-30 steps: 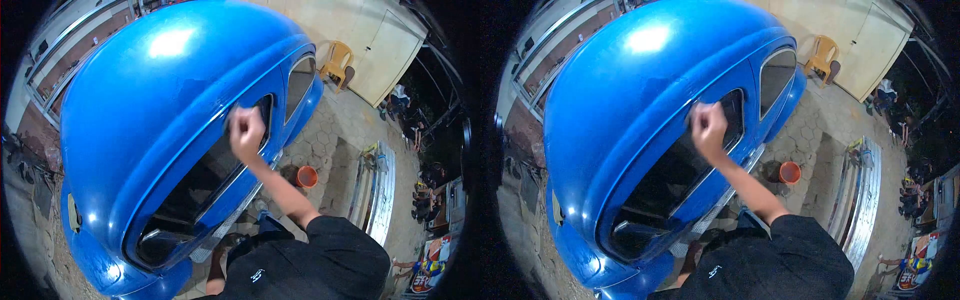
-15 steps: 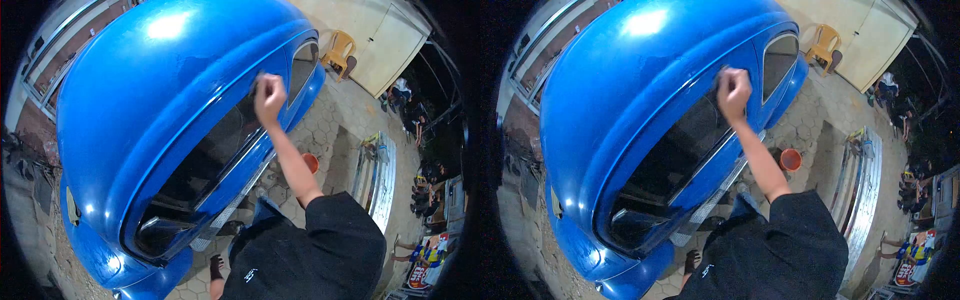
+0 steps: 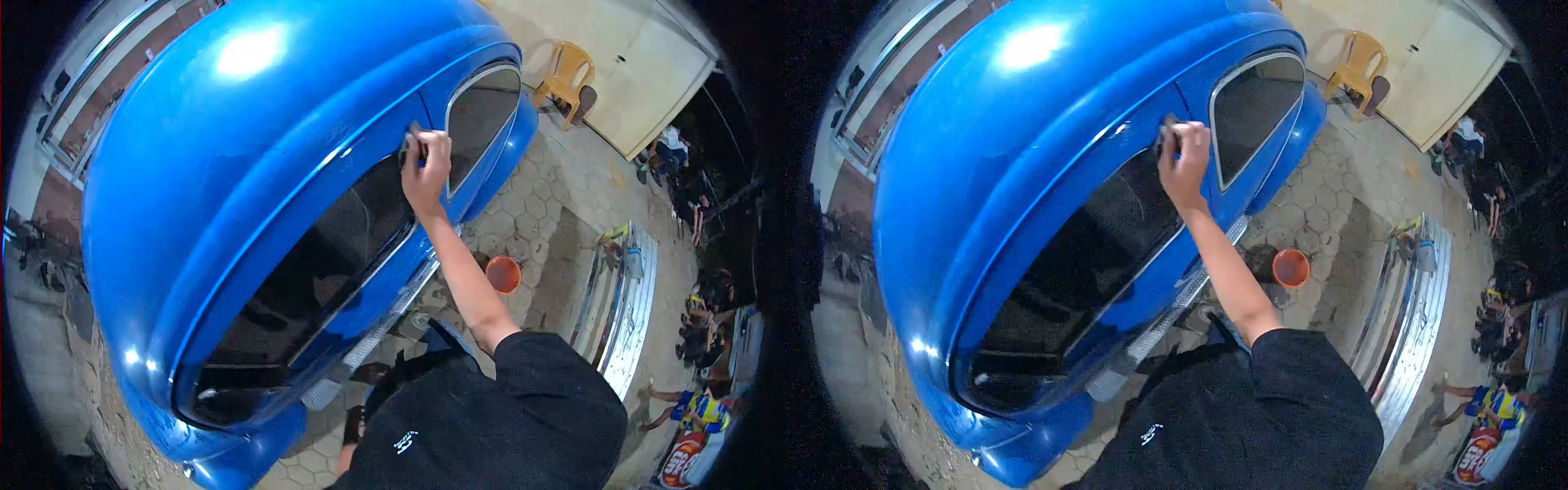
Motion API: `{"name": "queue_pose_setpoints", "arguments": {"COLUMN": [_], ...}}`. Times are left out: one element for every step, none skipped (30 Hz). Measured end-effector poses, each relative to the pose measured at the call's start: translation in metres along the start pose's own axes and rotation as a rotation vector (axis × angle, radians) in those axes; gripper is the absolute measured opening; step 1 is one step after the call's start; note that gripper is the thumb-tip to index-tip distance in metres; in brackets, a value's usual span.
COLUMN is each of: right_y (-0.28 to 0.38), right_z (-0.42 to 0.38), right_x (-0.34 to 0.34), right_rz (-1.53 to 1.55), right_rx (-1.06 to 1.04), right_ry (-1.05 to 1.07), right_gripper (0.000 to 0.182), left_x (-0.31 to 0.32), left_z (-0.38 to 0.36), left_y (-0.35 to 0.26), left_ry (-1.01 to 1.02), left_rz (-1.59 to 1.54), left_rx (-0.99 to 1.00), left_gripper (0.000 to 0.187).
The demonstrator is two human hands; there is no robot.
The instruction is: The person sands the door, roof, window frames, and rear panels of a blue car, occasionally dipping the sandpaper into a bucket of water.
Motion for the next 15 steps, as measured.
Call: {"name": "queue_pose_setpoints", "arguments": {"right_y": [-0.004, -0.009, -0.029, -0.055, -0.072, -0.083, -0.090, -0.095, -0.093, -0.077, -0.056, -0.043, -0.042, -0.038, -0.035], "right_z": [0.001, -0.004, -0.023, -0.055, -0.081, -0.090, -0.098, -0.107, -0.101, -0.084, -0.054, -0.032, -0.023, -0.017, -0.014], "right_x": [-0.003, -0.007, -0.010, -0.010, -0.012, -0.014, -0.013, -0.011, -0.004, 0.001, 0.003, 0.004, 0.001, -0.002, -0.004], "right_rz": [-0.028, -0.052, -0.045, -0.037, -0.032, 0.014, 0.060, 0.105, 0.173, 0.160, 0.147, 0.132, 0.121, 0.113, 0.107], "right_rx": [-0.049, -0.095, -0.095, -0.100, -0.103, -0.057, -0.009, 0.049, 0.047, 0.004, -0.047, -0.103, -0.125, -0.152, -0.181], "right_ry": [0.064, 0.123, 0.151, 0.176, 0.205, 0.196, 0.188, 0.189, 0.169, 0.213, 0.249, 0.279, 0.276, 0.276, 0.276], "right_gripper": [0.007, 0.007, 0.009, 0.011, 0.013, 0.014, 0.015, 0.017, 0.019, 0.019, 0.019, 0.020, 0.020, 0.020, 0.020], "left_x": [0.006, 0.010, 0.013, 0.016, 0.021, 0.032, 0.061, 0.078, 0.057, 0.054, 0.065, 0.079, 0.072, 0.068, 0.075], "left_z": [0.005, 0.010, 0.021, 0.032, 0.044, 0.058, 0.055, 0.055, 0.090, 0.101, 0.099, 0.092, 0.111, 0.125, 0.120], "left_y": [-0.009, -0.015, -0.028, -0.042, -0.055, -0.084, -0.128, -0.150, -0.136, -0.142, -0.163, -0.181, -0.182, -0.175, -0.181], "left_ry": [0.005, 0.010, 0.014, 0.037, 0.072, 0.225, 0.443, 0.637, 0.382, 0.127, 0.034, 0.002, 0.057, 0.115, 0.199], "left_rz": [0.002, 0.013, 0.014, -0.018, -0.073, -0.315, -0.651, -0.984, -0.557, -0.126, 0.015, 0.060, -0.068, -0.201, -0.344], "left_rx": [0.007, 0.008, 0.026, 0.065, 0.117, 0.253, 0.362, 0.397, 0.391, 0.275, 0.223, 0.209, 0.143, 0.081, 0.227], "left_gripper": [0.043, 0.043, 0.043, 0.044, 0.044, 0.044, 0.044, 0.044, 0.043, 0.042, 0.042, 0.042, 0.044, 0.046, 0.043]}}
Point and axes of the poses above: each hand's wrist, its own z-axis towards the middle knuckle, its own x-axis out of the palm, y = z × x, the point moved 8 cm from there along z, towards the middle knuckle, and after that the axes turned 14 degrees about y, right-handed, at the moved point
